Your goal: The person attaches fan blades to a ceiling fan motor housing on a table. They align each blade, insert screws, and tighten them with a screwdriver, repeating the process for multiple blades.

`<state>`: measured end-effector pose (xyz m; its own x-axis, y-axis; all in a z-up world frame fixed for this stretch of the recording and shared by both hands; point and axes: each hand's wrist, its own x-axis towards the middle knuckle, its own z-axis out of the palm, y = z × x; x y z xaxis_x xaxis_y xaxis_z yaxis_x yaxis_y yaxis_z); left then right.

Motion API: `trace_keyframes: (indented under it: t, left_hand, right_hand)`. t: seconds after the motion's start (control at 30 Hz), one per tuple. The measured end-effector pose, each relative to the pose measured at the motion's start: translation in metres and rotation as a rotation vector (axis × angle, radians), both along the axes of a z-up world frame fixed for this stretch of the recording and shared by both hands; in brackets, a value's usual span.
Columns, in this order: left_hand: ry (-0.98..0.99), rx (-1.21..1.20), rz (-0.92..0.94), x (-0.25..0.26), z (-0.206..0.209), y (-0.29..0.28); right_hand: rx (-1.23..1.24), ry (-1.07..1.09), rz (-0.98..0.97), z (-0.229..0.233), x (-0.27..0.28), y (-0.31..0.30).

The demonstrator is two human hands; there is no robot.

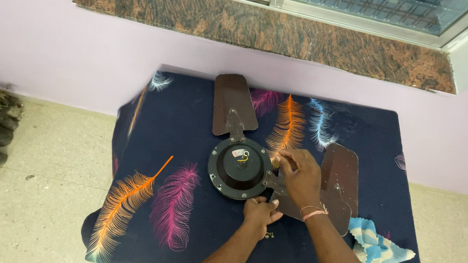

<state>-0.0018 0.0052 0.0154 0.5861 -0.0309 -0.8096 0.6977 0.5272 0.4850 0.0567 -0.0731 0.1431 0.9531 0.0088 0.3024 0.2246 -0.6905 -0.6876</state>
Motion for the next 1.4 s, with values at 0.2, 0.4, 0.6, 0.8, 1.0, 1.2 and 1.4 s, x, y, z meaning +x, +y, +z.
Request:
trace_keyframes:
  t: [0.2,0.4,0.6,0.8,1.0,1.2,1.4]
  left_hand:
    - [-0.016,0.006,-0.004,-0.0005,0.0053,0.0011]
    - [-0.014,-0.020,0.004,-0.0010,0.0003,0.0013]
    - [-0.015,-0.017,0.021,0.0001,-0.0028,-0.0002]
    - [-0.047,-0.015,-0.007,-0.0022,0.0006,0.0019]
    - [-0.016,0.000,-0.013,-0.0007,0.0035,0.0019]
    - [-0.034,-0.011,-0.025,-0.0016,0.0036,0.0028]
    - [-0.034,-0.017,-0.009,-0.0015,-0.0024,0.0020]
  right_hand:
    - [0.037,0.056,-0.022,0.0015,0.0001,0.0003]
    - [0.005,0.036,-0.014,-0.0006,0.0002,-0.0002]
    - [0.021,0.037,-0.008,-0.0026,0.0010,-0.0010]
    - [-0.012,0.055,-0.009,0.0004,-0.0007,0.0009]
    - [-0.028,0.035,0.006,-0.0003,0.0006,-0.0008]
    - [-0.061,0.027,-0.009,-0.0018,-0.0013,-0.0007]
    - [-0.022,0.012,0.012,-0.0038,-0.0023,-0.0017]
